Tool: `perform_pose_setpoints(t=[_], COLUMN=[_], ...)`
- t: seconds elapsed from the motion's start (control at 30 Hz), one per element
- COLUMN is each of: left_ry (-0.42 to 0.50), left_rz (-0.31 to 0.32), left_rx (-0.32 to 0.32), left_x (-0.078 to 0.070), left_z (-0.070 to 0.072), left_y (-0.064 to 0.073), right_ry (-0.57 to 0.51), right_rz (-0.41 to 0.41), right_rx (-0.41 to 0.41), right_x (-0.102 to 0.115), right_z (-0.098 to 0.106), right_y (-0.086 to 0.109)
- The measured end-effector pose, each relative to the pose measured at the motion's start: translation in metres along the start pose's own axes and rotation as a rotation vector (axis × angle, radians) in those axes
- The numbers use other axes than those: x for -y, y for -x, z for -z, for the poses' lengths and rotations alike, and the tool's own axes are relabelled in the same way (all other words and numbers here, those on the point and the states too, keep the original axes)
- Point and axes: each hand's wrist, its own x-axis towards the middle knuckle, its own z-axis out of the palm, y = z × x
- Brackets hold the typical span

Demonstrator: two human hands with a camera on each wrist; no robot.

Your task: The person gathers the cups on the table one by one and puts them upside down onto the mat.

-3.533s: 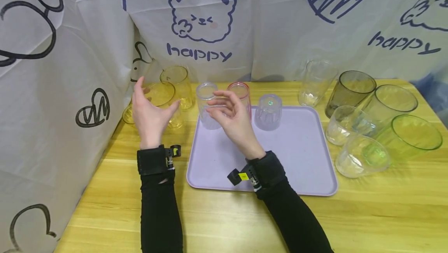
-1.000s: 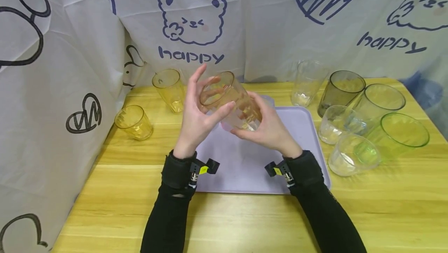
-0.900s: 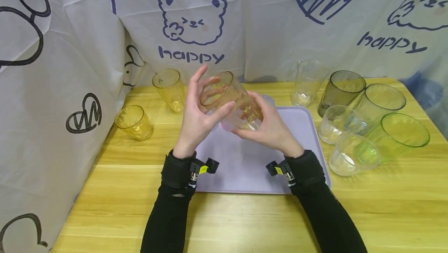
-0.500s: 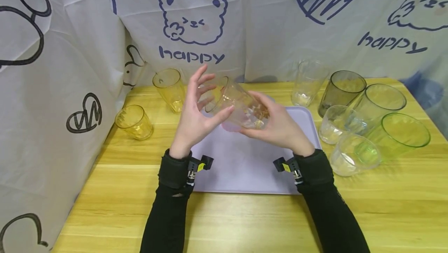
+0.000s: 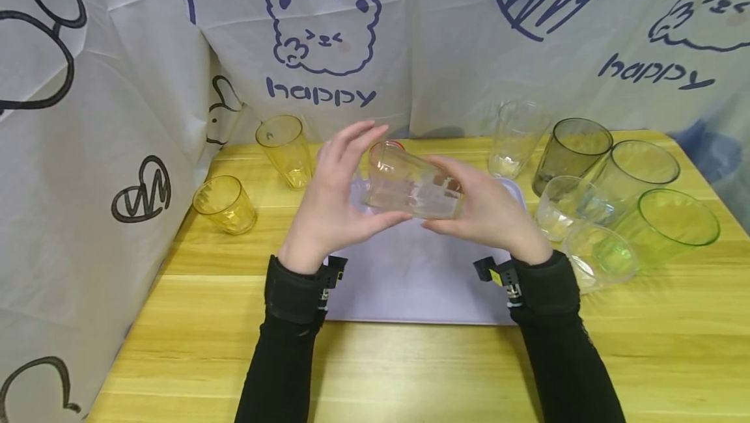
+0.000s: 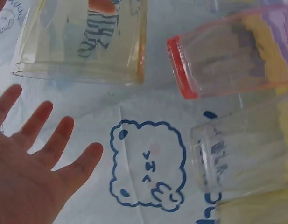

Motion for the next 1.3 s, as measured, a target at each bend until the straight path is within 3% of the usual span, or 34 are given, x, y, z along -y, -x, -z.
perform_pose_setpoints(t=[0.27,0.63,1.3], left_ry=[-0.196,-0.302,-0.320], left_rz=[-0.055,-0.065,-0.114], left_rx=[0.103,0.203,0.163], left_x=[-0.006,-0.007,-0.001], left_z=[-0.006,-0.019,-0.020], left_y=[-0.001,0.000,-0.001], right_ry=[0.082,0.088,0.102], right_rz=[-0.018,-0.009,0.002], right_rx=[0.044,0.069,0.023], right_x=[0.004,0.005,0.007], right_z=[0.004,0.006,0.010], right_y=[0.002,0.004,0.006])
